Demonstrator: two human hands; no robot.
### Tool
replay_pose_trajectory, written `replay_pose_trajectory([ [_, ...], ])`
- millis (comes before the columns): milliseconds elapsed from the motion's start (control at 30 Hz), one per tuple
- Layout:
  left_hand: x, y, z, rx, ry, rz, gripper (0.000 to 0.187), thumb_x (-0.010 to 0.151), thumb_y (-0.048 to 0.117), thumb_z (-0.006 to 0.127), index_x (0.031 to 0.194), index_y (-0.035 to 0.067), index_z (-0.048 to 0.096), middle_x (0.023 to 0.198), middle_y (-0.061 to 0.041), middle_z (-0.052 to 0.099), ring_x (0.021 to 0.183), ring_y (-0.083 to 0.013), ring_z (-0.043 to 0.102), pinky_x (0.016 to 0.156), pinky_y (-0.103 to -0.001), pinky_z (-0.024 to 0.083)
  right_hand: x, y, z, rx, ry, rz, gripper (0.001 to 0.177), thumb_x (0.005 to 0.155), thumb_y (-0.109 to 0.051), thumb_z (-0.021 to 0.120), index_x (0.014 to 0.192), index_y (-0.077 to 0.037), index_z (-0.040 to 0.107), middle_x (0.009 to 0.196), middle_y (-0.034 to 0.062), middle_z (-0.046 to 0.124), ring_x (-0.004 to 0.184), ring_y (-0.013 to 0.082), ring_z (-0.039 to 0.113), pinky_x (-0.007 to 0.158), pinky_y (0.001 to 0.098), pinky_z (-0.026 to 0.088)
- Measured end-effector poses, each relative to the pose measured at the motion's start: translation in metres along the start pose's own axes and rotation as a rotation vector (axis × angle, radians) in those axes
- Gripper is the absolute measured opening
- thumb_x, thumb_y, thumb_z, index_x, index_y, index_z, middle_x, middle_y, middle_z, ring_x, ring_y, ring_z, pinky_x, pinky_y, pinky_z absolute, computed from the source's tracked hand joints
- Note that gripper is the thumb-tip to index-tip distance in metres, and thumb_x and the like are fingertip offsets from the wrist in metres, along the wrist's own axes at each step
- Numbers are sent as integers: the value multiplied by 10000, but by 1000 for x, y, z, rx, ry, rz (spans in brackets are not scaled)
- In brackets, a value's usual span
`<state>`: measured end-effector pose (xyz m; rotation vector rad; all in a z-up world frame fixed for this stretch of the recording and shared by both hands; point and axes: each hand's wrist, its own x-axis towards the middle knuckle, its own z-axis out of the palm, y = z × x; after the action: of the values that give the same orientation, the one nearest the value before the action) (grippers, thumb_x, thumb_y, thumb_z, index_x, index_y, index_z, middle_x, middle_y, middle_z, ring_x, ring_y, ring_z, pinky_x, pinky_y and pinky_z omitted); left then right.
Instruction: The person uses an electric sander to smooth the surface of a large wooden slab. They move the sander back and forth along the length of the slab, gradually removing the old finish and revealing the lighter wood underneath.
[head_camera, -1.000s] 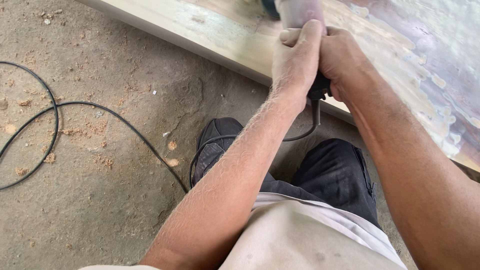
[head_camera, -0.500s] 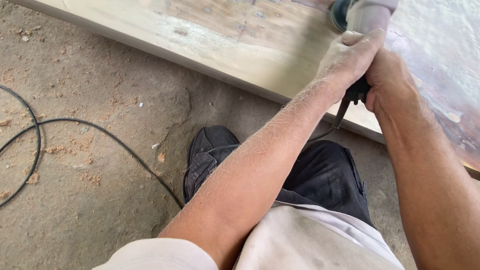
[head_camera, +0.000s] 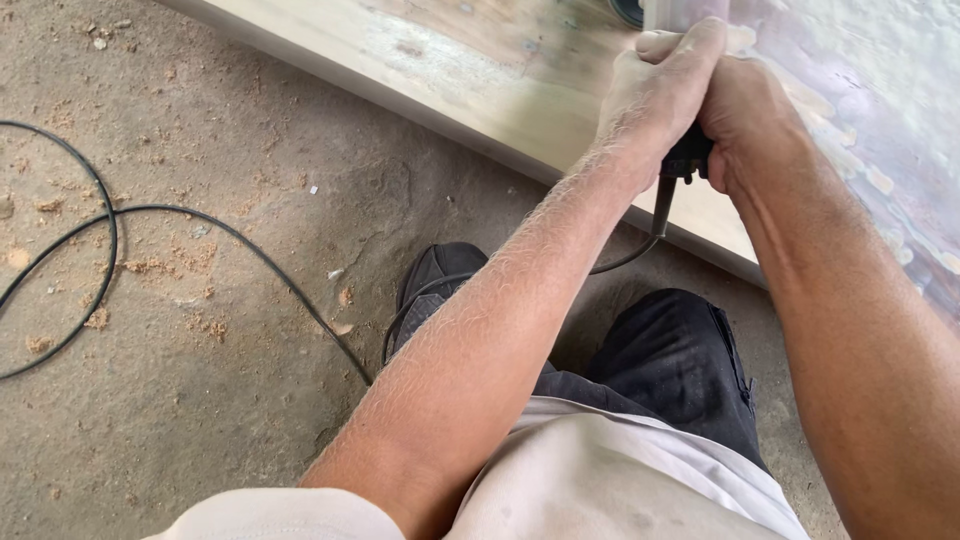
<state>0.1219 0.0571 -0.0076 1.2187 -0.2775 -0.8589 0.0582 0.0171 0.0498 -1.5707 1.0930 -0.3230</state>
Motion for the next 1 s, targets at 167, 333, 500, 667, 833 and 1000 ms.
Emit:
replay_pose_trajectory([
  [167,-10,15,-46,15,154,45,492,841,415,655,1049,-19,552,877,-118,565,788,-236,619,620,-429,590,5,-11,42,-23,-87,-36,387,845,-318,698,1025,22,737,713,115,683,504,146,620,393,316,491],
  [333,-30,29,-99,-172,281,66,467,813,468,597,988,41,667,892,-116,639,776,-211,672,582,-408,577,-5,-30,97,-56,-313,-82,435,784,-317,829,998,48,728,751,113,696,544,157,658,428,335,524],
  [500,-21,20,-92,-158,271,126,449,819,445,630,959,22,682,928,-127,650,829,-208,661,613,-381,561,2,-25,88,-41,-340,-72,401,810,-299,820,999,42,727,798,133,711,571,198,674,456,348,536],
  [667,20,-14,-5,-65,15,31,610,855,529,626,1064,-40,699,1043,-218,672,887,-262,666,653,-410,567,26,1,8,107,-51,-23,351,843,-286,765,994,30,747,811,112,727,600,175,705,457,330,551],
  [833,36,-29,64,35,-144,-116,635,803,550,615,1193,53,554,1084,-212,663,950,-267,706,704,-448,656,25,13,-56,-102,243,150,484,921,-448,804,1002,20,712,751,91,625,560,147,575,423,342,387],
  [1000,35,-26,58,34,-74,-11,599,775,510,642,1087,0,684,986,-166,708,898,-239,718,691,-420,641,25,9,-52,-9,86,33,393,926,-418,749,997,-31,747,717,65,646,512,102,600,422,285,470],
])
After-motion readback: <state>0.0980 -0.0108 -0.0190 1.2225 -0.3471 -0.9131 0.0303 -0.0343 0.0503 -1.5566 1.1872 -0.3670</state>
